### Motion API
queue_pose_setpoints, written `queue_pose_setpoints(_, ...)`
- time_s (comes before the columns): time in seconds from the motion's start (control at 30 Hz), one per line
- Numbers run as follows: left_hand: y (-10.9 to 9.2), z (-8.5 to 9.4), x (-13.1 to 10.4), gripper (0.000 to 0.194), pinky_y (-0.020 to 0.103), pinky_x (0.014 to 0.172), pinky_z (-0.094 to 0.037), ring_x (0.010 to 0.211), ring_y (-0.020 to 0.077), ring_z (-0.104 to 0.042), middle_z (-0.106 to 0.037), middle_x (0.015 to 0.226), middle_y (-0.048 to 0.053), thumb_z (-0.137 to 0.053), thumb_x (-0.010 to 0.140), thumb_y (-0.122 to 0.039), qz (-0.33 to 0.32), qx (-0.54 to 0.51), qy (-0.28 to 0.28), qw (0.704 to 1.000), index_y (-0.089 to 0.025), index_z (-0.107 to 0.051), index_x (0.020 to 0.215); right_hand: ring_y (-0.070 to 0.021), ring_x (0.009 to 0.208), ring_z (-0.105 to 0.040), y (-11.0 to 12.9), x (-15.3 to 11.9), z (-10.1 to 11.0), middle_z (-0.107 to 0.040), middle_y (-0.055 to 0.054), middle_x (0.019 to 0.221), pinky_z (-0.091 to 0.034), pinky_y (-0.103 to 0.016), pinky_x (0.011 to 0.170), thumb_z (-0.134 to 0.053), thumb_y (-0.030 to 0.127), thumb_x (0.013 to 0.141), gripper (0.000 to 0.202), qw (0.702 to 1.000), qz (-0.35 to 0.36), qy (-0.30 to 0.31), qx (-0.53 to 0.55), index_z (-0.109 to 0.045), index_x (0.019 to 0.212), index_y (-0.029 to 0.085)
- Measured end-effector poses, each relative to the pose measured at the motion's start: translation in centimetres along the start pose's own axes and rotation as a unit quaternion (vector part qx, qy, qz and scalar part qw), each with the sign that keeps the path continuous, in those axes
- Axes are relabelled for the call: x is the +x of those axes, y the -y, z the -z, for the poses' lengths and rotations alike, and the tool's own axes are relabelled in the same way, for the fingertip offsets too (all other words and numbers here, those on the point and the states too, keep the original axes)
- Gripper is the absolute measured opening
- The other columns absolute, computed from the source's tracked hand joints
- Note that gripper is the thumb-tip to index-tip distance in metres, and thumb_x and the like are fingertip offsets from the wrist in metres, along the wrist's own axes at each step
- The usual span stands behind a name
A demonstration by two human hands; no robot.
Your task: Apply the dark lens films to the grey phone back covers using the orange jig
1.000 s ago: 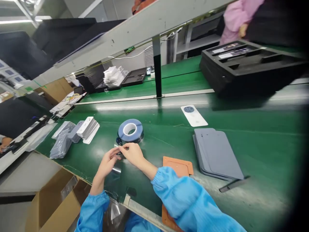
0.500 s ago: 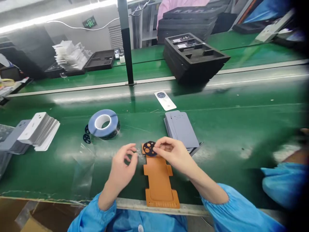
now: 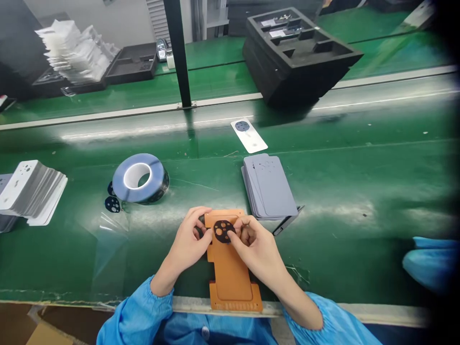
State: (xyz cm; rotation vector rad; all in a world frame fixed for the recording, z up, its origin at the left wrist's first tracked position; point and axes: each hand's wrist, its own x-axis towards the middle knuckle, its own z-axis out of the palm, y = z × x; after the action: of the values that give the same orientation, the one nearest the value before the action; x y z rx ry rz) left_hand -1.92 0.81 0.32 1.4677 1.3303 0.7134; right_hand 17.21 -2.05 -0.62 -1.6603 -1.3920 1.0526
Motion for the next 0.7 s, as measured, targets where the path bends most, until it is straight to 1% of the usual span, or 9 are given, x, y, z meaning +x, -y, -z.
queue_pose_setpoints(0.23, -0.01, -0.16, 0.11, 0.043, 0.019, 0.053, -0.047, 0.073, 0.0086, -0.057, -0.056, 0.134, 0.007, -0.061, 0.082, -0.012, 0.001, 0.013, -0.007, 1.0, -0.026, -0.063, 0.123, -0.0124, 0.047, -0.042, 0.11, -0.21, 0.14, -0.043, 0.009, 0.056, -0.033, -0.025, 0.048, -0.062, 0.031, 0.086, 0.012, 1.0, -0.007, 0.004, 0.011, -0.052, 0.083, 0.025)
queue_pose_setpoints(0.37, -0.19, -0.37, 0.04, 0.042, 0.02, 0.053, -0.047, 0.072, 0.0086, -0.058, -0.057, 0.131, 0.007, -0.062, 0.082, -0.014, -0.007, 0.027, -0.014, 1.0, -0.026, -0.062, 0.121, -0.0126, 0.047, -0.042, 0.19, -0.12, 0.11, -0.044, 0.008, 0.056, -0.035, -0.026, 0.048, -0.061, 0.032, 0.085, 0.012, 1.0, -0.008, -0.003, -0.001, -0.052, 0.082, 0.025)
queue_pose_setpoints(0.57, 0.04, -0.8, -0.02, 0.041, 0.022, 0.056, -0.049, 0.069, 0.0079, -0.057, -0.058, 0.129, 0.006, -0.063, 0.082, -0.014, -0.019, 0.052, -0.037, 0.998, -0.026, -0.062, 0.121, -0.0107, 0.048, -0.043, 0.17, -0.02, -0.05, -0.051, 0.005, 0.066, -0.037, -0.025, 0.048, -0.06, 0.03, 0.084, 0.01, 1.0, 0.007, -0.007, -0.008, -0.052, 0.082, 0.024)
queue_pose_setpoints(0.7, 0.03, -0.75, 0.05, 0.043, 0.022, 0.058, -0.049, 0.067, 0.0071, -0.056, -0.059, 0.127, 0.005, -0.063, 0.079, -0.012, -0.017, 0.051, -0.036, 0.998, -0.025, -0.063, 0.12, -0.0106, 0.051, -0.045, 0.06, -0.16, -0.1, -0.051, 0.004, 0.07, -0.039, -0.025, 0.05, -0.061, 0.029, 0.083, 0.01, 1.0, 0.014, -0.014, -0.003, -0.053, 0.084, 0.024)
